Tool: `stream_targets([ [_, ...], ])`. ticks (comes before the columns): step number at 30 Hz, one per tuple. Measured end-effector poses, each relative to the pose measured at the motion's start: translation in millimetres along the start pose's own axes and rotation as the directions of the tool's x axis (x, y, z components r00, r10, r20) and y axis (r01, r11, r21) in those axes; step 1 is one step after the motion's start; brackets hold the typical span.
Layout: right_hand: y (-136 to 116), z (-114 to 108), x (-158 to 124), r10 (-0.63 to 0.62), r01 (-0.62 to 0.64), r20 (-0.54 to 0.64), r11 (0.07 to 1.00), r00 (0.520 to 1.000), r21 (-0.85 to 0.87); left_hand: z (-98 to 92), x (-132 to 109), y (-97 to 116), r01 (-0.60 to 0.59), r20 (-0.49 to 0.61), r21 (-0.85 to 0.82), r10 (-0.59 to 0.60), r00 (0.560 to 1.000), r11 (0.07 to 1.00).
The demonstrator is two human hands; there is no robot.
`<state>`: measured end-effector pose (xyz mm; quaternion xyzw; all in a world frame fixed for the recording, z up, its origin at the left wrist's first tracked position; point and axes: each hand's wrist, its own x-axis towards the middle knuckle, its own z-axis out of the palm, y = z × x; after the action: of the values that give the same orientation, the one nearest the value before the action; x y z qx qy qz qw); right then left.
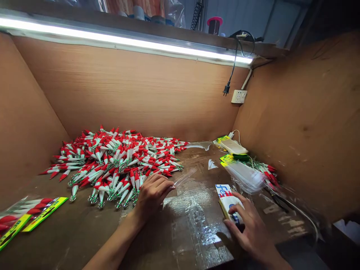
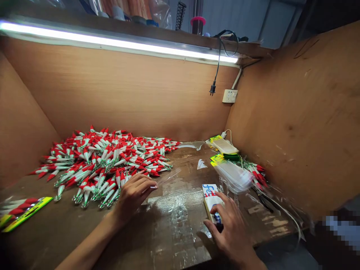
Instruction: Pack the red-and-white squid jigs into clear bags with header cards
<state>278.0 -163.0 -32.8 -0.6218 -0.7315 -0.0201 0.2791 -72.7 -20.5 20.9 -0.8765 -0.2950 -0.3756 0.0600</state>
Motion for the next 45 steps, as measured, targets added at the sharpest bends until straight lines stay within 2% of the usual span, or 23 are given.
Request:
stream_targets([
  [2, -3.9, 14.7, -5.5, 0.181, -0.19, -0.156, 0.981, 0.971, -0.049, 1.0, 0.3, -0.2, -0.015, 0.0, 0.006, 0.015, 1.0, 1.0],
  [3, -5.0, 21.8, -6.3, 0.233, -0.249, -0.191, 0.966, 0.954, -0.065, 1.7, 0.3, -0.3, -0.025, 0.0, 0.008, 0.025, 1.0, 1.0],
  [6, -4.7, 35.0, -1.2, 0.274, -0.289, -0.176, 0.955, 0.946, -0.07, 3.9, -0.6, -0.9, -0.033, 0.0, 0.011, 0.033, 0.999, 0.999],
  [8, -1.7, 35.0, 5.4, 0.255, -0.259, -0.137, 0.966, 0.957, -0.005, 5.1, -1.6, -1.8, -0.025, -0.004, 0.015, 0.025, 1.0, 1.0],
  [11, 4.3, 23.1, 14.8, 0.227, -0.218, -0.033, 0.961, 0.973, 0.171, 5.3, -2.8, -2.7, -0.059, -0.03, 0.025, 0.06, 0.998, 0.998],
  [16, 10.5, -7.4, 29.3, 0.182, -0.245, 0.175, 0.84, 0.968, 0.484, 3.6, -3.8, 5.9, -0.191, -0.018, 0.046, 0.192, 0.981, 0.98],
  [18, 11.3, -15.0, 35.7, 0.122, -0.23, 0.231, 0.815, 0.965, 0.532, 5.2, -4.4, 12.9, -0.242, 0.026, 0.046, 0.241, 0.97, 0.969],
  [22, 13.8, -16.3, 47.0, -0.013, -0.159, 0.308, 0.834, 0.951, 0.528, 16.4, -5.5, 22.5, -0.305, 0.103, 0.012, 0.302, 0.948, 0.952],
  [24, 14.8, -12.5, 50.8, -0.092, -0.097, 0.334, 0.855, 0.938, 0.51, 22.0, -5.4, 22.2, -0.284, 0.16, -0.024, 0.285, 0.945, 0.958],
  [27, 12.3, -6.0, 53.5, -0.191, -0.015, 0.366, 0.87, 0.911, 0.493, 22.9, -4.6, 20.5, -0.184, 0.308, -0.093, 0.204, 0.929, 0.979],
  [31, 3.2, 1.1, 51.5, -0.239, 0.017, 0.385, 0.867, 0.891, 0.499, 16.5, -1.0, 34.1, -0.04, 0.452, -0.069, 0.067, 0.889, 0.997],
  [34, -1.1, 5.6, 48.6, -0.252, 0.023, 0.39, 0.863, 0.886, 0.504, 20.5, 2.4, 56.8, 0.028, 0.504, -0.024, -0.013, 0.864, 0.999],
  [38, -0.4, 10.0, 45.9, -0.255, 0.036, 0.382, 0.868, 0.888, 0.495, 35.9, 2.8, 81.4, 0.089, 0.533, 0.025, -0.088, 0.841, 0.996],
  [40, 1.2, 11.8, 44.8, -0.251, 0.044, 0.379, 0.877, 0.891, 0.479, 41.4, 1.7, 87.0, 0.092, 0.531, 0.053, -0.106, 0.841, 0.994],
  [45, 3.8, 14.1, 43.3, -0.248, 0.057, 0.37, 0.888, 0.896, 0.457, 43.0, 2.0, 87.5, 0.049, 0.545, 0.026, -0.055, 0.837, 0.998],
])
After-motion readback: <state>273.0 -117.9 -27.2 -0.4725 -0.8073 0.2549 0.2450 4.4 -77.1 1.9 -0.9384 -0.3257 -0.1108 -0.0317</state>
